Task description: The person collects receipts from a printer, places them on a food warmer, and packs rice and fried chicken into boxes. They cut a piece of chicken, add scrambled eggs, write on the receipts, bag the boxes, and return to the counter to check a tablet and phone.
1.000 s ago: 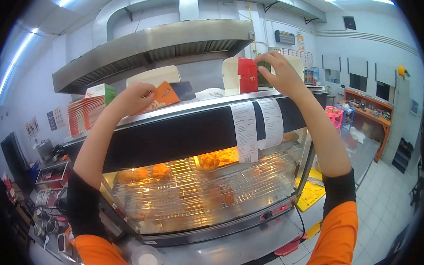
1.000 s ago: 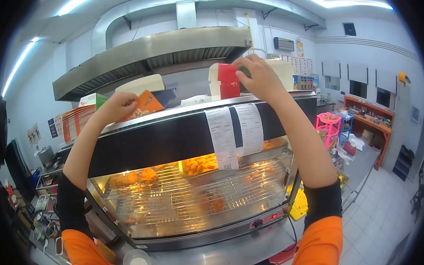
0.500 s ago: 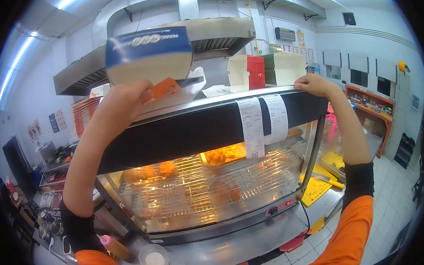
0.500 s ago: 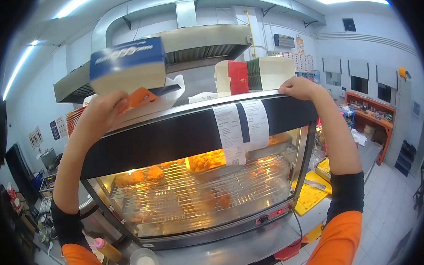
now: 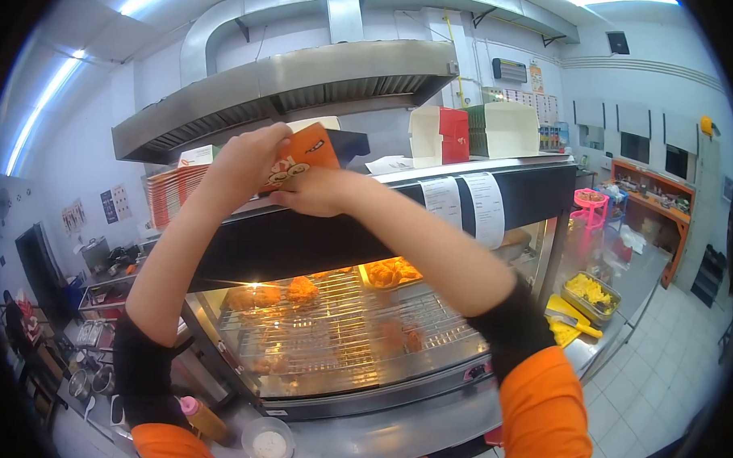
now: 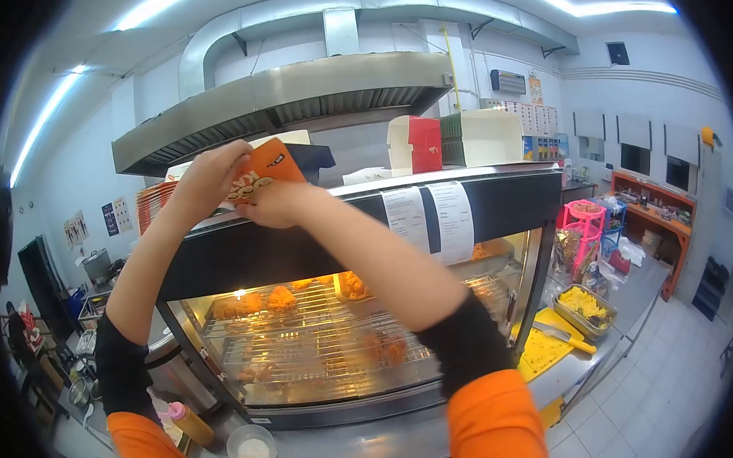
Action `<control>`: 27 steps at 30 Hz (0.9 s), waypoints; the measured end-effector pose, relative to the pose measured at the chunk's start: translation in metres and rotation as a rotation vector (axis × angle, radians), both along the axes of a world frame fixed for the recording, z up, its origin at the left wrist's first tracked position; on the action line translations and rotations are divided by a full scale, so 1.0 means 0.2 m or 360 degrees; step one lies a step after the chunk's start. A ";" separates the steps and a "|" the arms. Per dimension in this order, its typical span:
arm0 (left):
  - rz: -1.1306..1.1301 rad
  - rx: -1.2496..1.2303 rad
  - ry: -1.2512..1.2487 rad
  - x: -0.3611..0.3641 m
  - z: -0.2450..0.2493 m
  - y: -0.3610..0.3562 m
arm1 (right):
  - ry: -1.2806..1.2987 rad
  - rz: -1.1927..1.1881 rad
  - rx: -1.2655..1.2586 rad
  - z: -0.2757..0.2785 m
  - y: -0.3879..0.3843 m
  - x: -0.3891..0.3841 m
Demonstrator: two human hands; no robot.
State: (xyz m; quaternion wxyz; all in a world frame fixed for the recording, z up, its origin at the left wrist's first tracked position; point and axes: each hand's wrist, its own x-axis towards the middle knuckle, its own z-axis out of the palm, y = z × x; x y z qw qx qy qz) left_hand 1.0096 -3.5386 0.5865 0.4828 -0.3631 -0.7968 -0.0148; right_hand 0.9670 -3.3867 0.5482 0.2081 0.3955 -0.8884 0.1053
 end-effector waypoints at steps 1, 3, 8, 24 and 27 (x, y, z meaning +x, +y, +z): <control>-0.0002 -0.0013 -0.0009 0.05 0.01 0.01 | -0.0009 -0.0002 -0.0013 -0.04 -0.06 -0.05; -0.0035 -0.0041 0.0200 0.22 0.03 0.05 | 0.0576 -0.0105 -0.0325 -0.11 -0.14 -0.11; -0.0076 0.0211 0.0486 0.71 -0.03 -0.01 | 0.0568 0.0028 -0.0206 -0.06 0.07 -0.05; -0.0514 0.2308 -0.2451 0.37 -2.17 0.70 | 0.0186 -0.0605 -0.0504 -0.01 2.03 -0.01; -0.0870 0.2258 -0.2688 0.36 -2.42 1.10 | -0.0242 -0.0622 -0.0350 0.11 2.04 0.02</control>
